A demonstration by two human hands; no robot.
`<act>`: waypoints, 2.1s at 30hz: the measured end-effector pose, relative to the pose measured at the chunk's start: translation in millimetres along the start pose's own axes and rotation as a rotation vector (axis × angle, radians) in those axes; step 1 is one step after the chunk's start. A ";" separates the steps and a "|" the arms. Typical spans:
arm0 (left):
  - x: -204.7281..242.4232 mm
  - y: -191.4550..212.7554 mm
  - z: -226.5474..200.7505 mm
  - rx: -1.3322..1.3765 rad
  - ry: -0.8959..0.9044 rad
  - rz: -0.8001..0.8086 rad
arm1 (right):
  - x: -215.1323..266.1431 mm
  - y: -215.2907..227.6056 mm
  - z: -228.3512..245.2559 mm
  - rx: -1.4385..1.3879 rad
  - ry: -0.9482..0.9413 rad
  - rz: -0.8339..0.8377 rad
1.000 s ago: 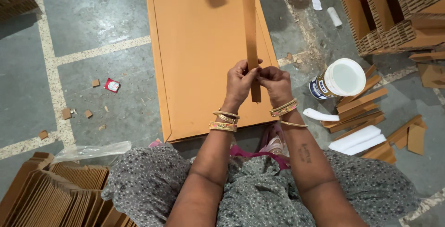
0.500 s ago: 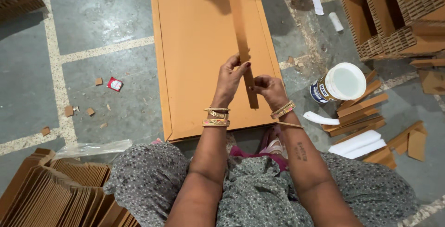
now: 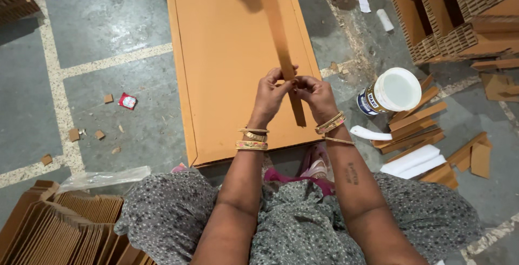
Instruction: The person sits on the floor and assembles a large cardboard box by attaching thin cardboard strips to its edges. They apply a white adhesive from a bottle onto the strips and press them firmly onto the box's seams to reinforce the structure.
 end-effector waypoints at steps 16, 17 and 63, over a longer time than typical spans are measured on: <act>0.8 2.2 2.9 -0.009 0.026 -0.123 | -6.8 1.1 -45.6 -0.109 0.009 -0.082; -4.3 9.2 -2.4 0.079 0.024 -0.117 | -5.3 -1.1 -40.1 -0.060 -0.009 -0.035; 6.2 -6.5 13.0 0.037 -0.009 -0.192 | -7.0 -19.4 -17.8 0.053 0.116 -0.236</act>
Point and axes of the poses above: each hand's wrist, its own x-axis away from the middle knuckle, its own y-axis out of the back of the hand, z = x × y, the point moved 3 cm from there along -x, towards the middle knuckle, and after that the axes turned 8 degrees about x, right-handed, at the moved point
